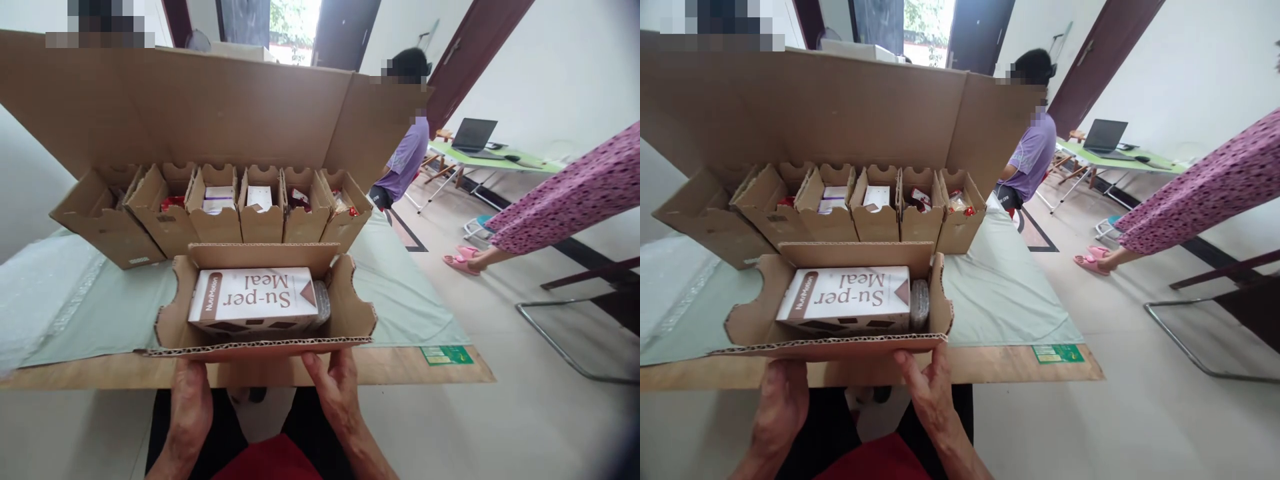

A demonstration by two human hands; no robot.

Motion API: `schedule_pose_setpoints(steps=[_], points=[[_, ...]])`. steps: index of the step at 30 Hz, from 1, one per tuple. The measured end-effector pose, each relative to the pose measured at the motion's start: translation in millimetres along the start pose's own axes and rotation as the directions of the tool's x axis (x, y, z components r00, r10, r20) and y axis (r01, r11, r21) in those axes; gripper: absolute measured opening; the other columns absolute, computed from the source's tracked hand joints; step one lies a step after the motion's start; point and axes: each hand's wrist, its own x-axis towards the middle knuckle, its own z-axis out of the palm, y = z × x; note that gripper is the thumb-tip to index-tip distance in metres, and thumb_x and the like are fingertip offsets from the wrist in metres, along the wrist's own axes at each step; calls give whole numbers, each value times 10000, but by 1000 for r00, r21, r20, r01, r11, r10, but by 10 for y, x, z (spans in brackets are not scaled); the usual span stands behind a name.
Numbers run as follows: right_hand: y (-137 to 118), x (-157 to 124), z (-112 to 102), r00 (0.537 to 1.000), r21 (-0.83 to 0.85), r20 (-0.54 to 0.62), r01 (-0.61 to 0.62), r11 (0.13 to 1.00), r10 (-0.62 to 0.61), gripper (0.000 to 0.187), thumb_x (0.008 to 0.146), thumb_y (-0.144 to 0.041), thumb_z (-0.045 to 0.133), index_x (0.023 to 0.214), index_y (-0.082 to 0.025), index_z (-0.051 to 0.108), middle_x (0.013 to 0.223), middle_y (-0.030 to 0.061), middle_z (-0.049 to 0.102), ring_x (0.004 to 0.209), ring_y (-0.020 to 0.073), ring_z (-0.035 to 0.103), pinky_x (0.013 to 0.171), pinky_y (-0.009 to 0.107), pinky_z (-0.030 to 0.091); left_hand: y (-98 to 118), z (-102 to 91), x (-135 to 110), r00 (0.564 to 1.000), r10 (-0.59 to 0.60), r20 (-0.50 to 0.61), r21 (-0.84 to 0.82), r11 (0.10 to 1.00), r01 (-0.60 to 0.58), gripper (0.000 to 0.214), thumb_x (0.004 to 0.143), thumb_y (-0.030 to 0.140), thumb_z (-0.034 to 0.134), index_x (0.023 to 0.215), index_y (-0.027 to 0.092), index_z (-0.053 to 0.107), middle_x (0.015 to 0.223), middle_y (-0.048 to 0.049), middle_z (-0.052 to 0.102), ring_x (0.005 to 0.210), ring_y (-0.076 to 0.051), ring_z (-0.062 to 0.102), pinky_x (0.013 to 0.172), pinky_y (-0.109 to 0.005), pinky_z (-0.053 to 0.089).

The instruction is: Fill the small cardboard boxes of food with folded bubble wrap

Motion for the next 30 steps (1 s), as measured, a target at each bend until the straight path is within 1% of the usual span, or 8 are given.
schedule_pose_setpoints(steps=[4, 8, 13, 16, 21, 23, 26, 30], points=[[101, -15, -218, 994, -29, -112, -9, 1000, 6, 680, 854, -558, 742, 1426, -232, 573, 1259, 142, 717, 1218, 334, 643, 1082, 514, 497, -170, 192, -16, 999, 18, 40, -29, 999, -17, 661, 929, 627, 575, 1477, 260, 552, 1467, -77, 622, 1496, -307, 426, 1283, -450, 302], [164, 31, -395, 981, -67, -194, -8, 998, -5, 661, 835, -561, 759, 1383, -225, 602, 1211, 138, 727, 1164, 329, 656, 1026, 499, 530, -270, 389, -22, 993, -11, 122, -71, 997, 20, 641, 930, 600, 593, 1471, 260, 555, 1470, -81, 620, 1481, -305, 447, 1257, -439, 340], [301, 332, -503, 979, -70, -196, 36, 997, -49, 610, 822, -576, 762, 1305, -224, 643, 1106, 111, 743, 1027, 299, 676, 930, 453, 566, -296, 656, 119, 980, 6, 196, -57, 998, 6, 609, 951, 587, 573, 1457, 248, 565, 1475, -91, 610, 1472, -302, 456, 1254, -441, 330], [445, 557, -523, 982, -76, -174, 60, 995, -72, 621, 809, -591, 758, 1295, -223, 640, 1092, 102, 737, 1038, 301, 662, 935, 461, 556, -319, 773, 254, 970, 37, 240, -4, 999, -37, 585, 968, 568, 563, 1450, 237, 568, 1474, -94, 607, 1485, -295, 435, 1278, -447, 267], [729, 655, -606, 991, -115, -107, 73, 991, -86, 627, 801, -555, 769, 1314, -229, 612, 1189, 104, 709, 1130, 304, 638, 1006, 478, 524, -428, 714, 383, 955, 11, 296, 102, 994, -43, 555, 974, 572, 556, 1402, 223, 613, 1460, -99, 614, 1487, -293, 422, 1276, -432, 249], [814, 598, -670, 994, -125, -83, 62, 990, -72, 676, 798, -529, 787, 1365, -230, 576, 1284, 116, 676, 1197, 309, 617, 1050, 490, 499, -473, 623, 402, 955, 14, 295, 69, 997, -36, 558, 964, 569, 571, 1412, 237, 604, 1455, -95, 617, 1447, -291, 468, 1254, -430, 291], [888, 514, -764, 997, -94, -66, 43, 995, -49, 764, 812, -501, 794, 1463, -238, 493, 1415, 131, 605, 1265, 311, 588, 1097, 519, 468, -493, 535, 419, 974, 23, 223, 4, 1000, -25, 564, 939, 577, 600, 1424, 292, 590, 1440, -71, 628, 1376, -270, 537, 1220, -417, 340], [907, 491, -817, 998, -37, -55, 27, 999, -29, 790, 847, -485, 771, 1524, -263, 430, 1497, 132, 544, 1329, 311, 547, 1135, 543, 433, -422, 603, 406, 977, 42, 208, -35, 999, -35, 574, 922, 592, 615, 1417, 301, 601, 1435, -65, 635, 1374, -268, 538, 1218, -412, 349]])
